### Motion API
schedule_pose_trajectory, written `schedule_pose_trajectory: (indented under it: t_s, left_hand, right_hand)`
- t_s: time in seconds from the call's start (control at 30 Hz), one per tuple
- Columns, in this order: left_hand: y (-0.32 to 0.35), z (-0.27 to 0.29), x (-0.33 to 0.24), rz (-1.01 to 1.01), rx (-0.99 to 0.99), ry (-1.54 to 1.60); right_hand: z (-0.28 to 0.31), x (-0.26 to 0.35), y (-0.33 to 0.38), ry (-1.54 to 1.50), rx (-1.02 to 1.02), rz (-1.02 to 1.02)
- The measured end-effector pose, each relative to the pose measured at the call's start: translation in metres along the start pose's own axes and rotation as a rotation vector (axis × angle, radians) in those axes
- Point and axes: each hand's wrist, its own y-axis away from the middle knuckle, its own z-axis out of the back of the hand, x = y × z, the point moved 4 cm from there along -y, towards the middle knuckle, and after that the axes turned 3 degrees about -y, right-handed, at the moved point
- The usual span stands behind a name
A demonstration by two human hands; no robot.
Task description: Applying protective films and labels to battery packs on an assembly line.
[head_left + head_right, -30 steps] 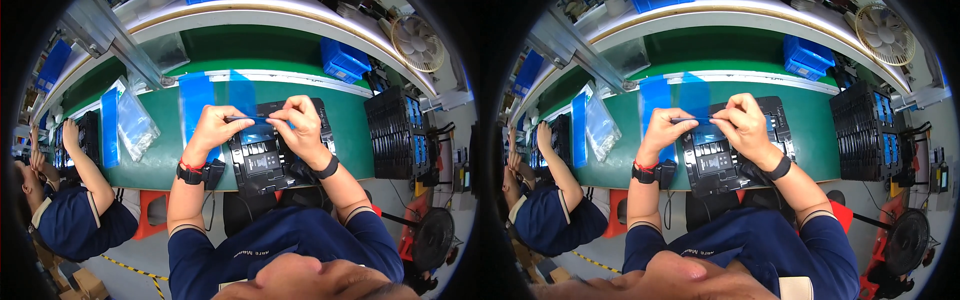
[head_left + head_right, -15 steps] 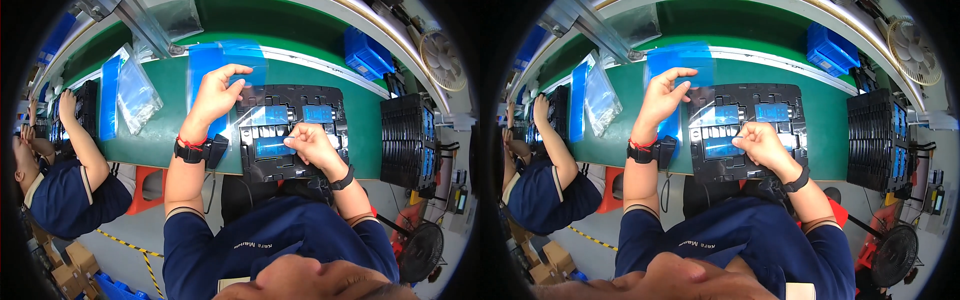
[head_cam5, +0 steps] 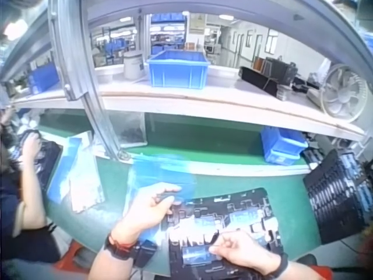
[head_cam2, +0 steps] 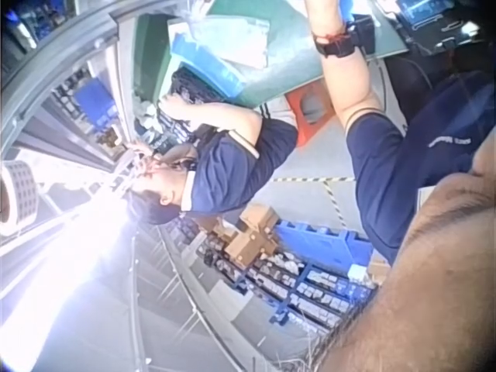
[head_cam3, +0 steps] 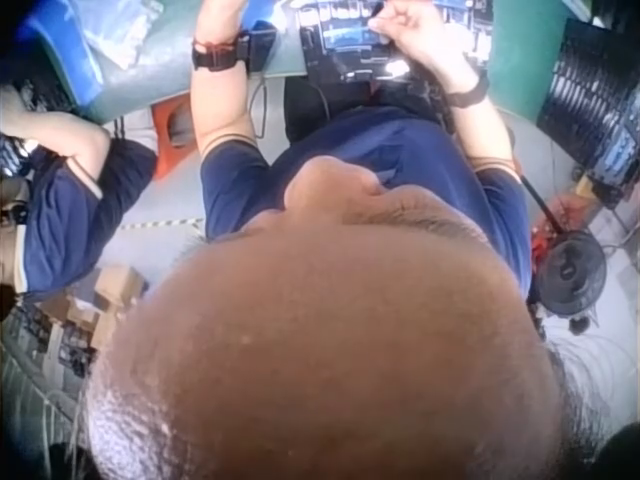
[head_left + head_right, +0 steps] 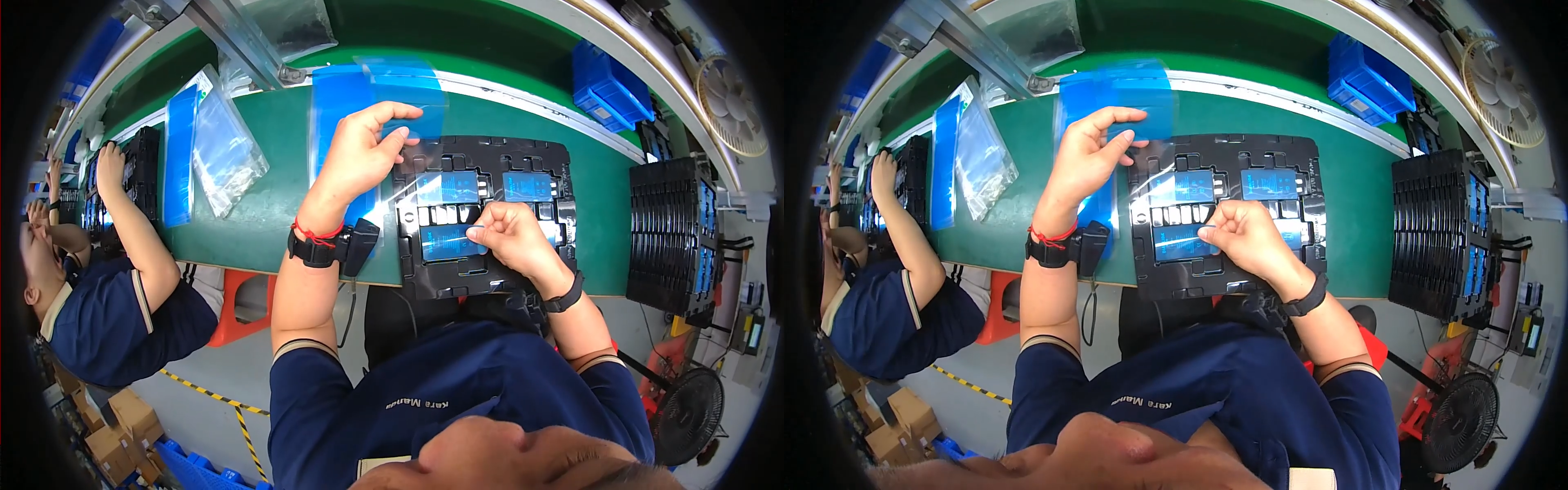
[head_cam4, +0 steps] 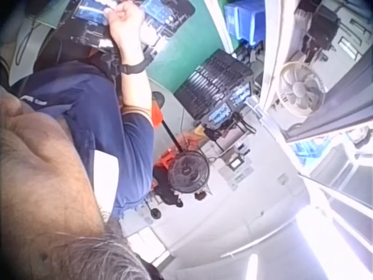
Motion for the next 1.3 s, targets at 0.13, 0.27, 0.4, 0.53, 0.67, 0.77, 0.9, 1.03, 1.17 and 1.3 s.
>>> schedule_pose_trajectory:
  t_s: [0.13, 0.27, 0.4, 0.53, 0.67, 0.77, 0.9, 1.03, 1.17, 1.3]
  left_hand:
    - [-0.001, 0.0, 0.001, -0.006, 0.006, -0.019]
    - [-0.001, 0.0, 0.001, -0.01, 0.007, -0.031]
    - [0.0, 0.0, 0.001, -0.001, 0.005, -0.029]
    - [0.001, 0.0, 0.001, -0.008, 0.002, -0.047]
    - [0.001, -0.002, 0.002, -0.005, -0.001, -0.046]
    - [0.0, -0.002, 0.001, 0.001, -0.004, -0.048]
    - [-0.004, -0.003, 0.001, 0.005, 0.001, -0.048]
    - [-0.006, 0.0, 0.0, 0.051, 0.02, -0.039]
    - [-0.002, 0.007, 0.007, 0.061, 0.054, -0.075]
    - [-0.006, -0.004, 0.02, 0.098, 0.103, -0.048]
  right_hand:
    - [0.0, 0.0, 0.0, -0.008, -0.005, -0.001]
    - [-0.001, -0.003, -0.001, -0.01, -0.009, 0.05]
    - [-0.001, -0.007, -0.002, 0.091, -0.051, 0.122]
    - [-0.001, -0.008, -0.001, 0.067, -0.04, 0.093]
    - [-0.001, -0.01, 0.0, 0.104, -0.062, 0.106]
    - [-0.001, -0.009, 0.001, 0.166, -0.089, 0.113]
    - [-0.002, -0.008, 0.001, 0.314, -0.179, 0.162]
    - [-0.009, 0.006, 0.004, 0.431, -0.216, 0.209]
    - [-0.022, 0.018, 0.017, 0.95, -0.372, 0.421]
    - [0.004, 0.031, 0.041, 0.89, -0.504, 0.346]
